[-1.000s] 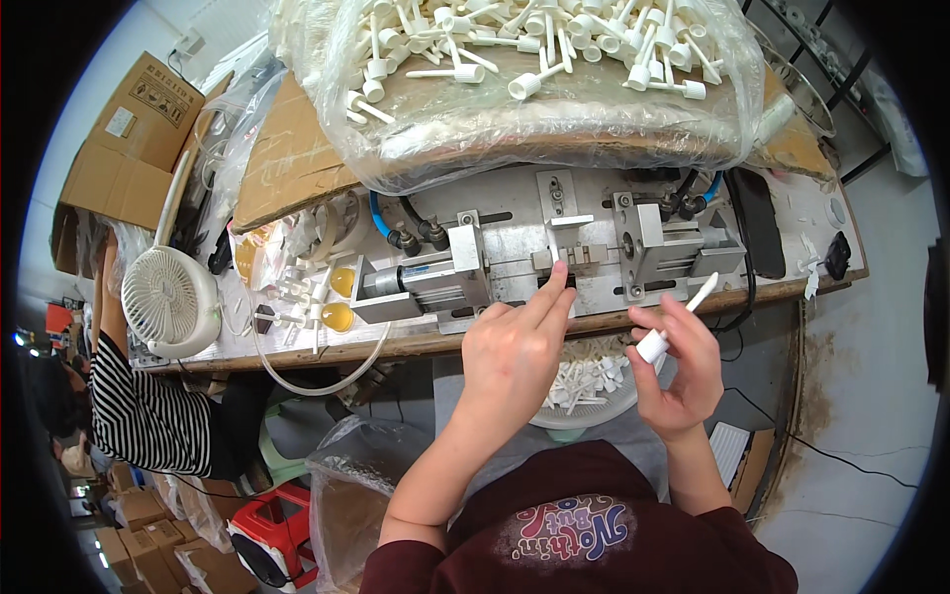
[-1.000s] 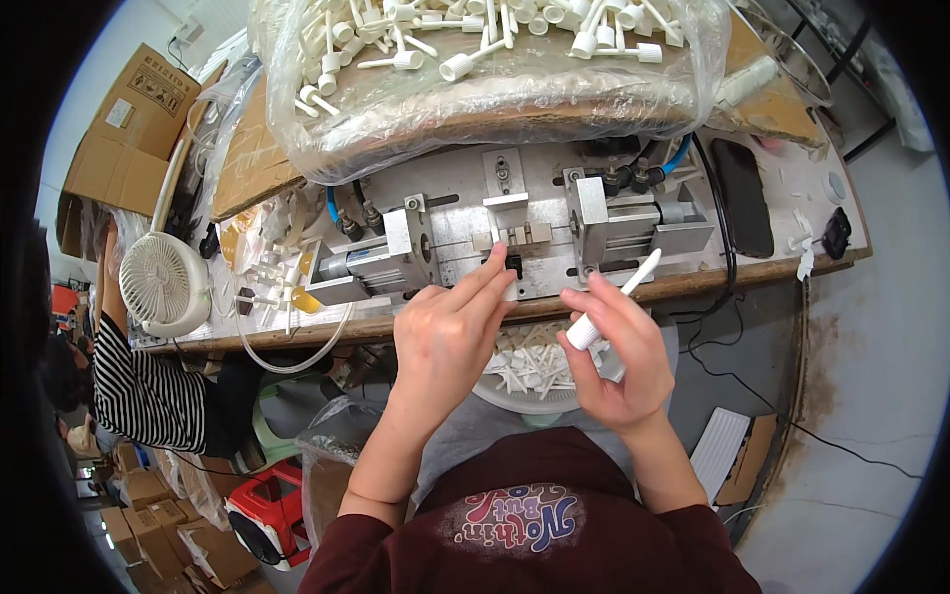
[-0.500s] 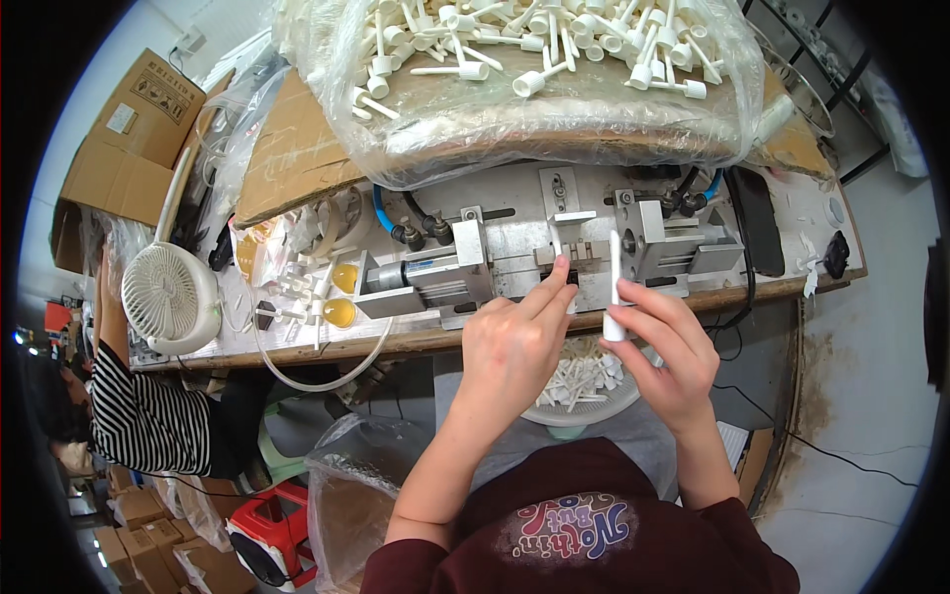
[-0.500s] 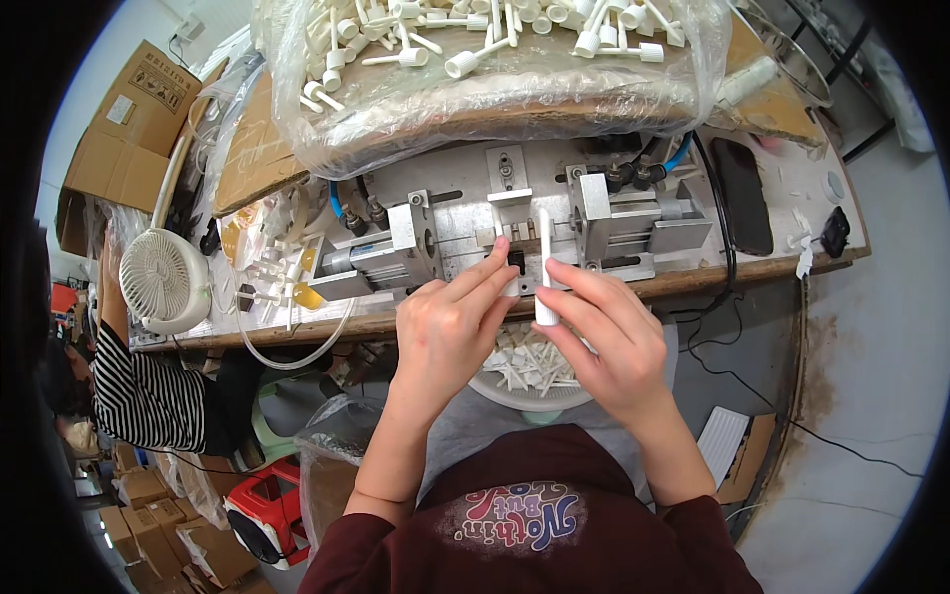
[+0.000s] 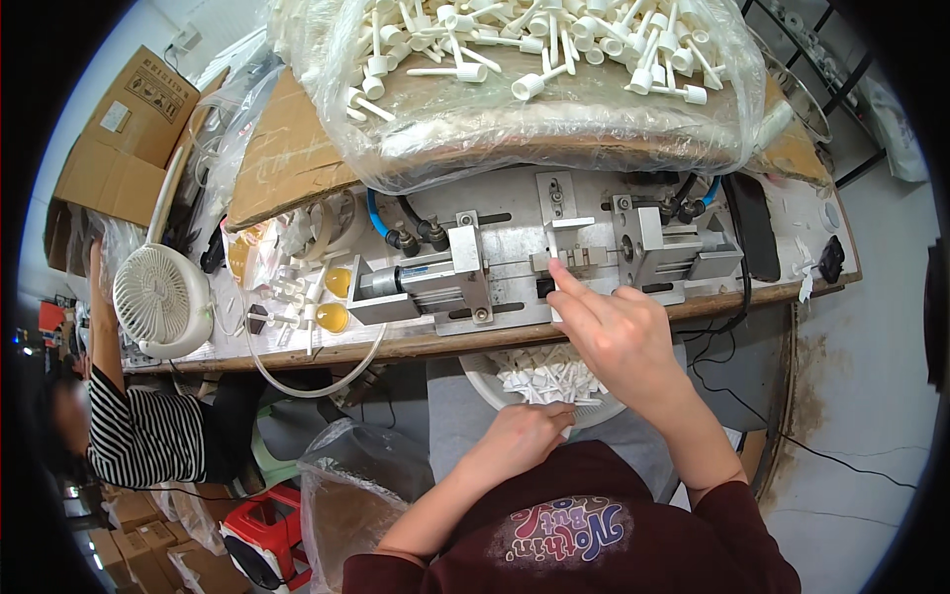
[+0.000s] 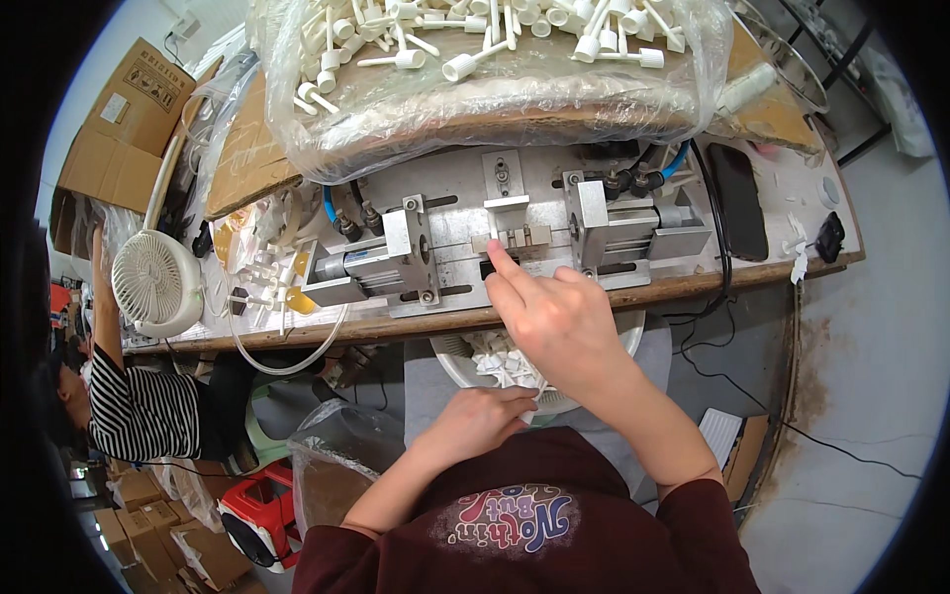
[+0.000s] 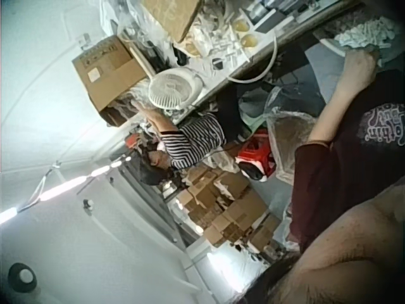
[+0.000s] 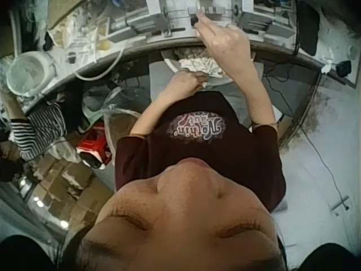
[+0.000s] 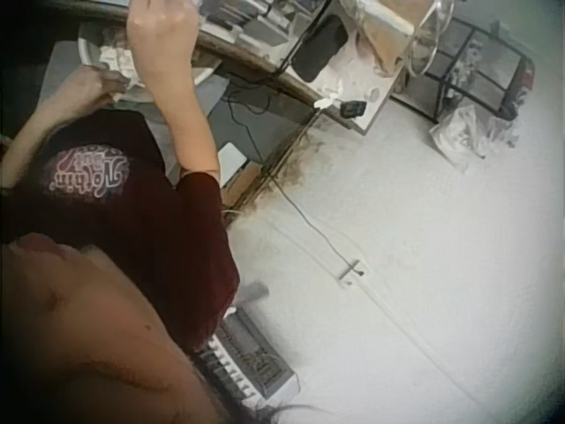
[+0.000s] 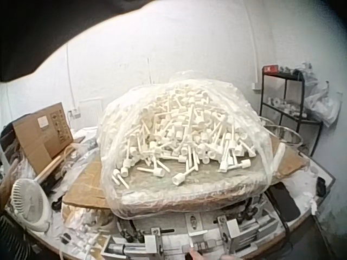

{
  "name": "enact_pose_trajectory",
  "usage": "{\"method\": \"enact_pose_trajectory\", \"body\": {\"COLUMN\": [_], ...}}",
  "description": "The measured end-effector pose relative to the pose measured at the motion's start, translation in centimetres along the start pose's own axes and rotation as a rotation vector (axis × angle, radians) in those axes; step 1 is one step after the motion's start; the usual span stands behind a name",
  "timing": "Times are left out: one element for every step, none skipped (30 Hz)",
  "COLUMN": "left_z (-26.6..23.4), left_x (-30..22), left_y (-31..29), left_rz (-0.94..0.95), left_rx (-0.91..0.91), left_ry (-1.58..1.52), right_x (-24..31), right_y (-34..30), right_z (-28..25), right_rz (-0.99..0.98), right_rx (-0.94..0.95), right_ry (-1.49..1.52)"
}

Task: Assembling small plastic sprayer heads using a pneumatic assembly machine.

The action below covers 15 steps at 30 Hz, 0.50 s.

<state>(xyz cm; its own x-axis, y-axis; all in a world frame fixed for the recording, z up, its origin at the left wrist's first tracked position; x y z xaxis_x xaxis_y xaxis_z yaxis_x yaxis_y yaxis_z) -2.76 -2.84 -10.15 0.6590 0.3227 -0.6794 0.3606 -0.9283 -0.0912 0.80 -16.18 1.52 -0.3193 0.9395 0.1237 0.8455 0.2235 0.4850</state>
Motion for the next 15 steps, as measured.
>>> {"method": "enact_pose_trajectory", "body": {"left_z": [0.7, 1.3, 2.1, 3.2, 4.0, 4.9, 4.5, 4.1, 3.8, 4.0, 4.5, 5.0, 5.2, 5.4, 5.6], "left_x": [0.2, 0.2, 0.3, 0.8, 1.1, 1.2, 0.7, 0.0, -0.5, -0.4, 0.0, 0.4, 0.7, 1.0, 1.3], "left_y": [0.2, 0.5, 0.7, 0.9, 1.1, 1.1, 1.4, 1.6, 1.7, 1.7, 1.4, 1.1, 0.8, 0.4, 0.0], "left_rz": [0.010, 0.020, 0.029, 0.046, 0.061, 0.075, 0.062, 0.048, 0.033, 0.035, 0.034, 0.032, 0.069, 0.044, 0.017], "left_rx": [0.000, 0.000, -0.001, -0.025, -0.053, -0.082, -0.100, -0.120, -0.141, -0.168, -0.196, -0.225, -0.313, -0.317, -0.322], "left_ry": [-0.006, -0.013, -0.020, -0.017, -0.010, -0.003, 0.008, 0.019, 0.028, 0.015, 0.003, -0.010, 0.004, 0.023, 0.041], "right_x": [-0.1, -0.2, -0.2, -0.1, 0.0, 0.1, 0.0, -0.2, -0.3, -0.4, -0.4, -0.2, -0.3, -0.4, -0.7], "right_y": [0.3, 0.4, 0.5, 0.5, 0.6, 0.6, 0.7, 0.7, 0.5, 0.4, 0.4, 0.4, 0.3, 0.2, -0.2], "right_z": [-0.1, -0.2, -0.2, 0.0, 0.0, 0.1, 0.1, 0.3, 0.4, 0.7, 0.7, 0.6, 0.5, 0.4, 0.9], "right_rz": [0.002, 0.016, 0.029, 0.036, 0.041, 0.043, 0.043, 0.062, 0.079, 0.092, 0.108, 0.106, 0.109, 0.104, 0.065], "right_rx": [0.005, 0.021, 0.037, 0.055, 0.065, 0.075, 0.075, 0.093, 0.112, 0.129, 0.131, 0.105, 0.080, 0.052, -0.034], "right_ry": [0.001, 0.006, 0.011, 0.018, 0.014, 0.010, 0.003, 0.009, 0.014, 0.025, 0.046, 0.069, 0.085, 0.108, 0.133]}}
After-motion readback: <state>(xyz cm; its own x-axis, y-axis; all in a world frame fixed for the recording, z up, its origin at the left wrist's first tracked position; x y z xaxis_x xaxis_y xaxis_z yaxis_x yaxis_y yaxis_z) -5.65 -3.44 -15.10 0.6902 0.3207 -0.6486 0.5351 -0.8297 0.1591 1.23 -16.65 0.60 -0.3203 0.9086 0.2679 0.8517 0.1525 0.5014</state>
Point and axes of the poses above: each hand's wrist, its own y-axis towards the middle knuckle, its own z-axis out of the palm, x = y × z, the point moved 5 cm from there along y, towards the middle knuckle
